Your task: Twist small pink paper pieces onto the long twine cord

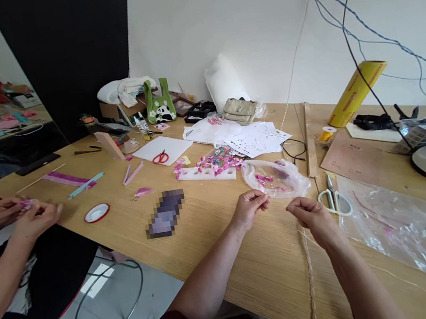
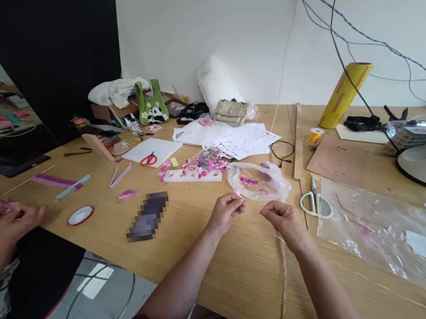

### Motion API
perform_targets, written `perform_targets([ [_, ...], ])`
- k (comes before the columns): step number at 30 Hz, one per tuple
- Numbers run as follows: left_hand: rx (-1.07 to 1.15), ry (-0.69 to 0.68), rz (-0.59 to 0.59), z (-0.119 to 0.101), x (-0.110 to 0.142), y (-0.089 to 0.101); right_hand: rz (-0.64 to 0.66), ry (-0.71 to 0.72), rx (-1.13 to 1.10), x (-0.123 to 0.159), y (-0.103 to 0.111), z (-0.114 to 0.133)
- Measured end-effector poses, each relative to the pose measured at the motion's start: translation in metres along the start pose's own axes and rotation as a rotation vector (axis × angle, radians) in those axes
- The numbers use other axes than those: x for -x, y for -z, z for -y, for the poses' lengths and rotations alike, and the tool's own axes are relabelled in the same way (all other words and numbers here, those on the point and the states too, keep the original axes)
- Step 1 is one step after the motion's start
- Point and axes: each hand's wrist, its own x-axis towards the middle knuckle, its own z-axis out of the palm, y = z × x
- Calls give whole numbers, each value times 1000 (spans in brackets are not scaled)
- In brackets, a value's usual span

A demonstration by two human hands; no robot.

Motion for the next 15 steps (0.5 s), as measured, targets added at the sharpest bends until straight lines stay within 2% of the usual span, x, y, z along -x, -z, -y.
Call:
perform_targets([
  [4,-8,2,-32,3,-2,1,-160,90,145,-7,16,-6],
  [8,-23,-42,-16,4,1,-6,-301,250,494,-11,16,-13],
  [11,-25,-62,23,6,5,-13,-306,372,658,-9,4,-15],
  [15,-31,-40,43,9,8,-17,-211,472,727,-3,-12,-11],
])
